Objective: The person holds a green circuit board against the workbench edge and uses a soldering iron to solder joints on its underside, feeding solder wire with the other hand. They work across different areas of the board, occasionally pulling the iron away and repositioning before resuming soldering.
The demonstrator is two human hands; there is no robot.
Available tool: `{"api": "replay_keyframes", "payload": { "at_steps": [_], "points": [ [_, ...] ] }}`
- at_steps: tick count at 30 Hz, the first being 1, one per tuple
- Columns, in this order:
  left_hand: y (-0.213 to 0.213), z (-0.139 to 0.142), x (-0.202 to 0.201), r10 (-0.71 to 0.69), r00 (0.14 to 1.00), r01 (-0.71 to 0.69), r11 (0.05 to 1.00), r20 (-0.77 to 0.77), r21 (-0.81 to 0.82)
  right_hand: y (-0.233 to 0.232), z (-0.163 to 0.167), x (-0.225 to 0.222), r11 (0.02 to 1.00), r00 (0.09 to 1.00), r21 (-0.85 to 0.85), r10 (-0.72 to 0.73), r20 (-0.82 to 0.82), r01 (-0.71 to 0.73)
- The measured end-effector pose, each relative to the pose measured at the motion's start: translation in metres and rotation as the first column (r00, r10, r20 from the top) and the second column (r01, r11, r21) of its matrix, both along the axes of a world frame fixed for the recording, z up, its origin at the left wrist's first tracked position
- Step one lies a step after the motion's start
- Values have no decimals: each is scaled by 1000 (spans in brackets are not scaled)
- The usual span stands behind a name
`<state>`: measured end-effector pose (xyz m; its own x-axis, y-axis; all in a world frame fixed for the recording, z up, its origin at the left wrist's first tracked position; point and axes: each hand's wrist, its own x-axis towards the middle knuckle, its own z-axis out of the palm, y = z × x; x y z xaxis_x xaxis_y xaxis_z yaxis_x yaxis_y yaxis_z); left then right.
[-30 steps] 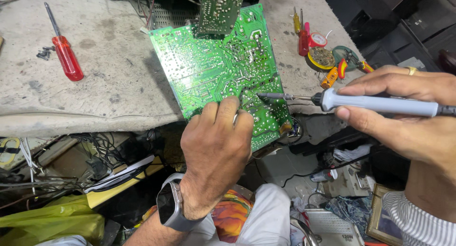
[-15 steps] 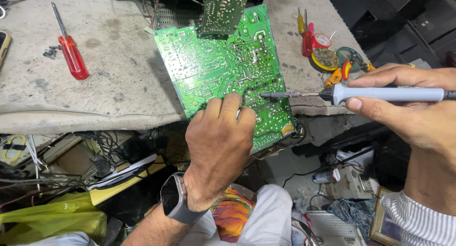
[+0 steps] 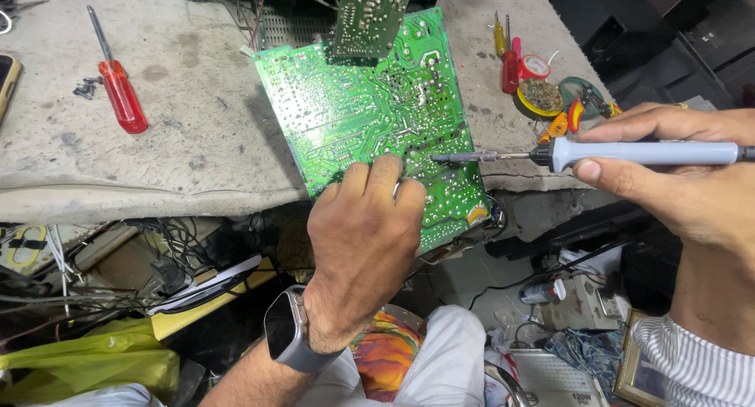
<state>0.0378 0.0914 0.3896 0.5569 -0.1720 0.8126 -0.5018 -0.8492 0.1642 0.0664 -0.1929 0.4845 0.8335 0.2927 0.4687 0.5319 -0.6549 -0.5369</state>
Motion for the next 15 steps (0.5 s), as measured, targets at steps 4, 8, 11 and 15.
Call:
{"api": "replay_keyframes", "payload": {
  "at_steps": [4, 8, 11, 15],
  "points": [
    [-1, 1, 1, -8, 1000, 8, 1000, -14, 8, -2, 1, 1, 1000, 999, -2, -26, -31, 26],
    [0, 1, 0, 7, 999, -5, 999, -43, 37, -2, 2, 2, 999, 999, -37, -36, -22, 35],
    [1, 2, 1, -6, 1000, 7, 1000, -18, 26, 1, 4, 1, 996, 998, -69, -54, -22, 52],
    [0, 3, 2, -12, 1000, 12, 999, -19, 35, 5, 6, -4, 996, 997, -64, -72, -31, 70]
  ]
}}
